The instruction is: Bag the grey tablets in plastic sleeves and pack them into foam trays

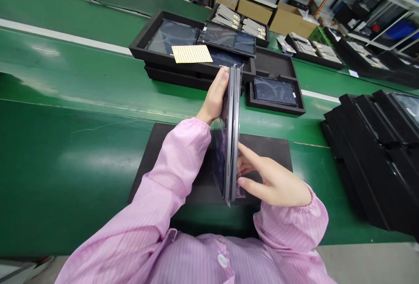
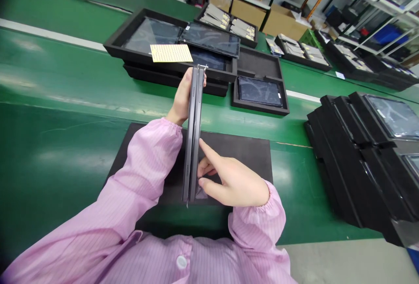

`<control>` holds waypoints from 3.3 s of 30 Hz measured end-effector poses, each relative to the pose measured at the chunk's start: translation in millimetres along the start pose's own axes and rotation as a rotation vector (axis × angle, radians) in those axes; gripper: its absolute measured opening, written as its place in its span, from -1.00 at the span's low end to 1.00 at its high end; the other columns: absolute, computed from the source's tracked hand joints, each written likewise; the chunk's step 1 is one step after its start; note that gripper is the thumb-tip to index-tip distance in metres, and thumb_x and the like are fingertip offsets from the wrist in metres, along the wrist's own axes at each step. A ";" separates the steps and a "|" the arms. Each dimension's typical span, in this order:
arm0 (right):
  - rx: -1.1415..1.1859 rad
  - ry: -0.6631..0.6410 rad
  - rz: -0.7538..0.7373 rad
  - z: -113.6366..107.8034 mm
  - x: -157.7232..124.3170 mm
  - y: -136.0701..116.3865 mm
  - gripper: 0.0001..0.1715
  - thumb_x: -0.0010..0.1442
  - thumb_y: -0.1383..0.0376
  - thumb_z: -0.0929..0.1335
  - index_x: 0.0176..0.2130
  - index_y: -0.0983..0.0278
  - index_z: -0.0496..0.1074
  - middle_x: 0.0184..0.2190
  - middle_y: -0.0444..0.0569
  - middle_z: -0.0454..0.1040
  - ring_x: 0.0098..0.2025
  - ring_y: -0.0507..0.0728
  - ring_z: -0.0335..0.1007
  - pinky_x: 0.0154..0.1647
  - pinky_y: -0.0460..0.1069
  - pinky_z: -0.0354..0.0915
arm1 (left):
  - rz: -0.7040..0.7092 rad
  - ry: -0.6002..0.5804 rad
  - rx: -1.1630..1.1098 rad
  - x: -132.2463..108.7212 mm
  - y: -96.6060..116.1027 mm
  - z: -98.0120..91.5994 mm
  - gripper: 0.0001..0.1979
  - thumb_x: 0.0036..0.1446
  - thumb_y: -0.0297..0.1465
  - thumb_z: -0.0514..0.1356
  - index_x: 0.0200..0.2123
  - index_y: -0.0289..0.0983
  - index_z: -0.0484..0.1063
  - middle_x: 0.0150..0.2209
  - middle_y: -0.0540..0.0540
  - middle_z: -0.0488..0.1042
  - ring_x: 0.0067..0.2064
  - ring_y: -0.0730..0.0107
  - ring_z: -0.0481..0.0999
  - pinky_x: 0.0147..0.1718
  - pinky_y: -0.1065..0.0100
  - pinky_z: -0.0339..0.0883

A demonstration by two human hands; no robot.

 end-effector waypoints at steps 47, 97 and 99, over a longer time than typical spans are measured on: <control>0.026 0.682 -0.031 -33.7 -11.1 -20.8 -0.32 0.21 0.38 0.27 0.31 0.28 0.25 -0.41 -0.17 0.43 -0.42 0.05 0.44 -0.29 0.00 0.48 | 0.237 -0.278 0.167 -28.8 79.9 50.3 -0.45 0.32 0.16 -0.10 -0.13 -0.19 0.32 -0.23 -0.11 0.39 -0.20 0.22 0.40 -0.14 0.16 0.32; 0.113 1.207 -0.108 -61.2 -54.3 -38.8 -0.77 0.11 0.32 0.40 -0.28 0.25 0.70 -0.59 -0.12 0.52 -0.55 0.10 0.43 -0.46 0.00 0.49 | 0.409 -0.453 0.292 -66.3 132.6 88.4 -0.50 0.38 0.05 -0.18 -0.10 -0.17 0.34 -0.18 -0.13 0.51 -0.16 0.13 0.43 -0.07 0.06 0.29; 0.065 1.189 -0.121 -60.5 -54.1 -41.9 -0.78 0.15 0.32 0.39 -0.28 0.26 0.69 -0.59 -0.12 0.51 -0.55 0.09 0.43 -0.47 -0.01 0.46 | 0.429 -0.441 0.291 -67.1 134.4 87.2 -0.51 0.39 0.03 -0.18 -0.08 -0.17 0.35 -0.17 -0.13 0.52 -0.15 0.14 0.44 -0.06 0.07 0.28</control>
Point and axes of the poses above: each hand's wrist, its own x-axis towards the middle knuckle, its own z-axis out of the palm, y = z × x, the point moved 9 cm from there along x, towards the middle knuckle
